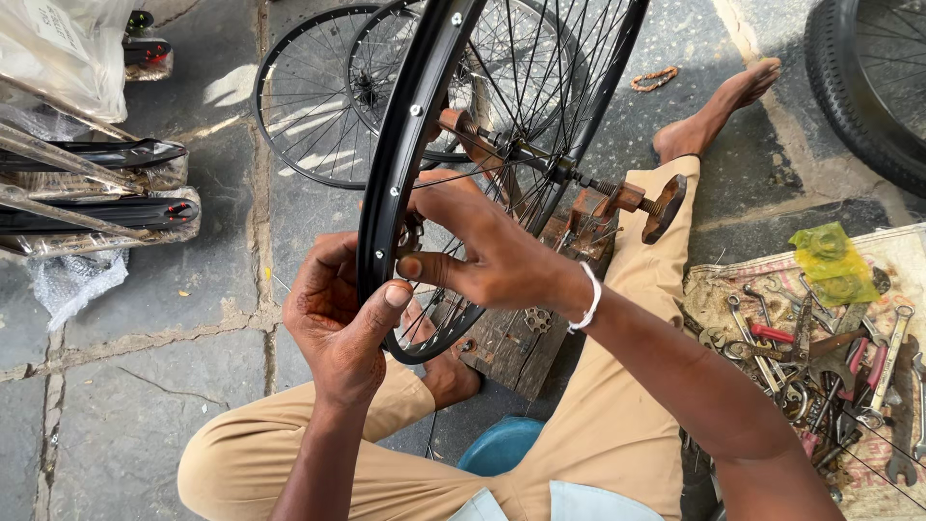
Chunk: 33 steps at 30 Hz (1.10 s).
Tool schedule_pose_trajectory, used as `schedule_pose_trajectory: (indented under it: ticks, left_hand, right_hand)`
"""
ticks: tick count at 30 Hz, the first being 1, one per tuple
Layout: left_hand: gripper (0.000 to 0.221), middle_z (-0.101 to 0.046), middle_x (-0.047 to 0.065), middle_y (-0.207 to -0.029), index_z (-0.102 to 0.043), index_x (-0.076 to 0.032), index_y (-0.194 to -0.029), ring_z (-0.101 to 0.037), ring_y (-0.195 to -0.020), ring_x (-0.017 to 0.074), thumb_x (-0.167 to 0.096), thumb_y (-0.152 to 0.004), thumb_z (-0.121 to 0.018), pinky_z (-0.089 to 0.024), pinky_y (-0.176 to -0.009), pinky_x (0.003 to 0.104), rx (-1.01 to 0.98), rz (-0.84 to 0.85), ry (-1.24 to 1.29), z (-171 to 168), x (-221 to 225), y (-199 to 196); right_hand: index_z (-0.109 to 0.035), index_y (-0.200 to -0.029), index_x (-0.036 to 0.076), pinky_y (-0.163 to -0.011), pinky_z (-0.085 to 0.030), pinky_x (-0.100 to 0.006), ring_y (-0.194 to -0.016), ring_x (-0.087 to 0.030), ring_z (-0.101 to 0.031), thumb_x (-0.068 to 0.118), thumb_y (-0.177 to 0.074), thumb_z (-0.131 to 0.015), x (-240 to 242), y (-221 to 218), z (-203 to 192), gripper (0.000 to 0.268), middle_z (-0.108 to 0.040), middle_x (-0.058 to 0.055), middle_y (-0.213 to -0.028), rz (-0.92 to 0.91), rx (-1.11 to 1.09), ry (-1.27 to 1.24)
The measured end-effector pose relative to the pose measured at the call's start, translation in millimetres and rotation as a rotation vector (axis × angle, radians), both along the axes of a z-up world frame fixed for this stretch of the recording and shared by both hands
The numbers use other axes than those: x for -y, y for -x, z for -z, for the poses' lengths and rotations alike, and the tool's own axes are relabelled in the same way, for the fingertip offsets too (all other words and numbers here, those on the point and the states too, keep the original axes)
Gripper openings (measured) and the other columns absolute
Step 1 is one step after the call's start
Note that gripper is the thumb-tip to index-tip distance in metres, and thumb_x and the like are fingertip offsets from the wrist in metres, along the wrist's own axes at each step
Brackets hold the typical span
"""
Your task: The person cleans a bicycle rim with a small cloth and adjusts the spokes on a wheel by hand while it is mounted on a stand.
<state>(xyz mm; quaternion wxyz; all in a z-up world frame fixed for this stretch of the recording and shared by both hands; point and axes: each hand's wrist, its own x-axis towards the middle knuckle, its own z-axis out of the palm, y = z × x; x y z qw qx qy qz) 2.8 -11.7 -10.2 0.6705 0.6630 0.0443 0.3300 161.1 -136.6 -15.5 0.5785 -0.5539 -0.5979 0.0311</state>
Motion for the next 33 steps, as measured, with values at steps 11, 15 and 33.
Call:
schedule_pose_trajectory:
  ticks: [11,15,33]
  left_hand:
    - [0.042,-0.066,0.006,-0.108,-0.061,0.003,-0.122,-0.064,-0.097,0.0097,-0.005,-0.088,-0.084,-0.055,-0.088,0.024,-0.012,-0.028,0.087,5,1,3]
    - [0.038,-0.063,0.005,-0.107,-0.066,0.005,-0.123,-0.064,-0.095,0.0083,-0.006,-0.09,-0.084,-0.053,-0.092,0.025,-0.016,-0.038,0.009,5,0,4]
    - [0.061,-0.059,0.007,-0.124,-0.059,0.003,-0.135,-0.066,-0.107,0.0132,-0.013,-0.083,-0.086,-0.056,-0.091,0.028,-0.015,0.023,0.08,2,-1,3]
  right_hand:
    - [-0.07,-0.125,0.01,-0.108,-0.052,-0.04,-0.121,-0.023,-0.064,0.029,-0.098,-0.07,2,-26,-15,0.033,-0.066,-0.006,-0.12,-0.406,-0.331,0.287]
    - [-0.065,-0.129,0.005,-0.106,-0.047,-0.041,-0.118,-0.025,-0.058,0.027,-0.099,-0.07,2,-13,-9,0.038,-0.062,-0.009,-0.12,-0.186,-0.103,0.171]
    - [-0.062,-0.108,0.003,-0.095,-0.052,-0.045,-0.103,-0.029,-0.067,0.005,-0.091,-0.077,-20,29,16,0.023,-0.068,-0.009,-0.105,0.448,0.281,-0.223]
